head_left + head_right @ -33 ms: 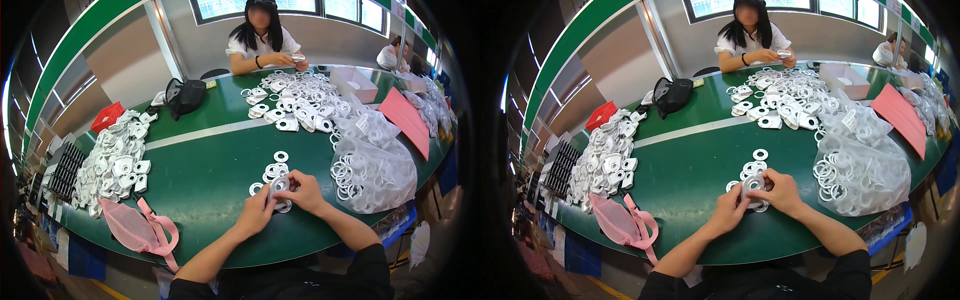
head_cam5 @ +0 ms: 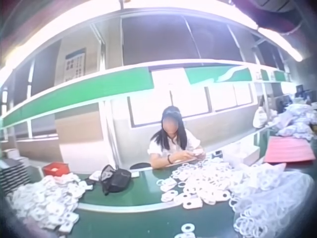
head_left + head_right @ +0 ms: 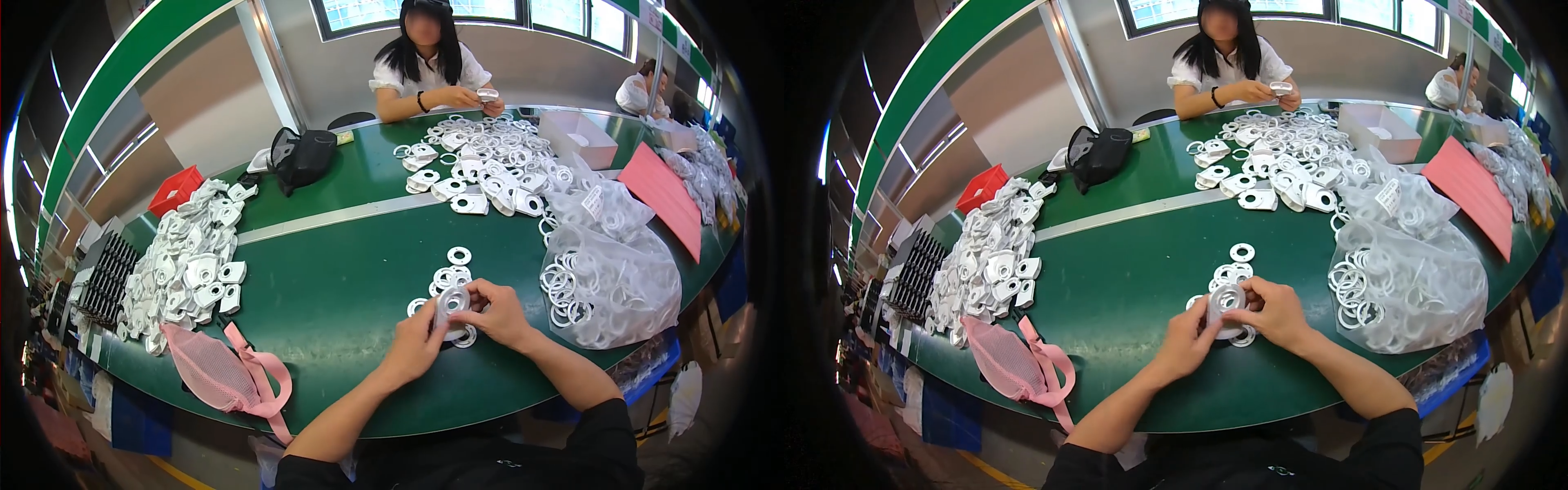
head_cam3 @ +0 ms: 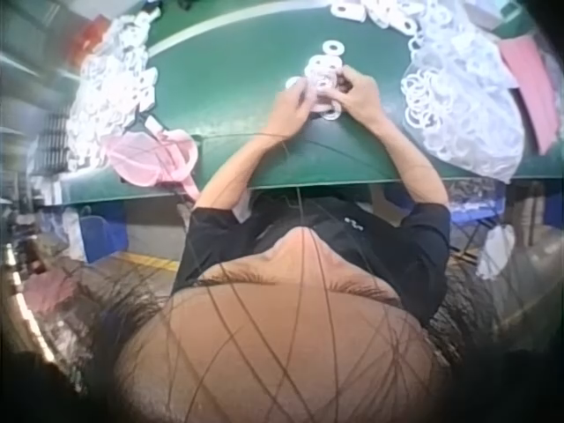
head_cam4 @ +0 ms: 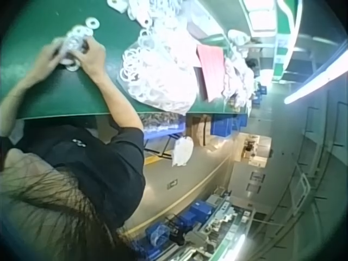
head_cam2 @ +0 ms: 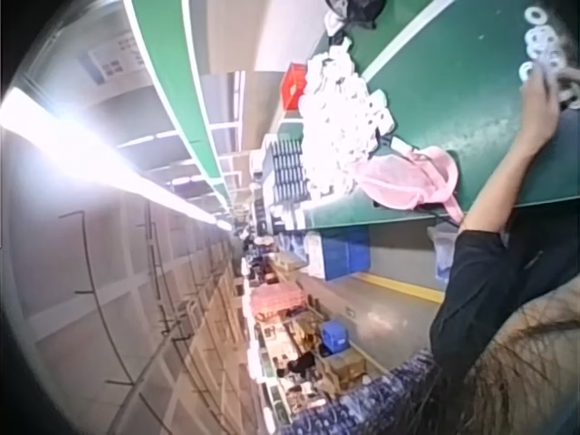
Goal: Attaching small white plastic rings or gaskets to circular lighting fixture bases at a factory workbench.
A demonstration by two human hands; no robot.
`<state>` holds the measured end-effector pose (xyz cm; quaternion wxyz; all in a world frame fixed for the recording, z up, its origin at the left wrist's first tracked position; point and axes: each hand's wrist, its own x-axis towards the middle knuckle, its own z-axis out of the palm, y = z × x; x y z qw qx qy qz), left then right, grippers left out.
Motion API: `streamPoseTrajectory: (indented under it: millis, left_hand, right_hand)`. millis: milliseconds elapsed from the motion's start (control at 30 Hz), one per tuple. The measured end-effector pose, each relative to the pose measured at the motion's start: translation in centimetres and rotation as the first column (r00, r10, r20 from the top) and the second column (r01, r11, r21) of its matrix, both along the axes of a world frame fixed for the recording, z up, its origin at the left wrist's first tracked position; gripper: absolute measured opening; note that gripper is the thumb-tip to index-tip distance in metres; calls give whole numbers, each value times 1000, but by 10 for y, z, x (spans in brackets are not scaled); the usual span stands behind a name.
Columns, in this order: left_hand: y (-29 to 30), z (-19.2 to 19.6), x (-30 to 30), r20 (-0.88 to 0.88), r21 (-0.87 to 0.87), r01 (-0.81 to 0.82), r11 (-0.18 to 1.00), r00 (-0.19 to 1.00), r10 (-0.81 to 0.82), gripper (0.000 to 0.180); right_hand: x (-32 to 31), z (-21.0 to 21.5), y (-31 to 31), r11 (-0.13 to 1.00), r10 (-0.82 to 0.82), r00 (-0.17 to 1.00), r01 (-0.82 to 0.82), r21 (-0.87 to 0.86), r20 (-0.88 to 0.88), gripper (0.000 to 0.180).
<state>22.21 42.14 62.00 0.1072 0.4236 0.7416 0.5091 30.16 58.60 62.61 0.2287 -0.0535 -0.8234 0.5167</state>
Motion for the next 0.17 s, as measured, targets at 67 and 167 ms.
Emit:
streamPoseTrajectory:
  millis: [67,167]
  left_hand:
    - [-4,-7,-15,118,55,56,997,991,-62,37]
    - [-8,-19,-35,299,167,131,977,938,-177,38]
  right_hand:
    - [1,0,8,998,41,997,-43,39,61,31]
    - [-5,-14,16,995,82,997,-80,61,-18,31]
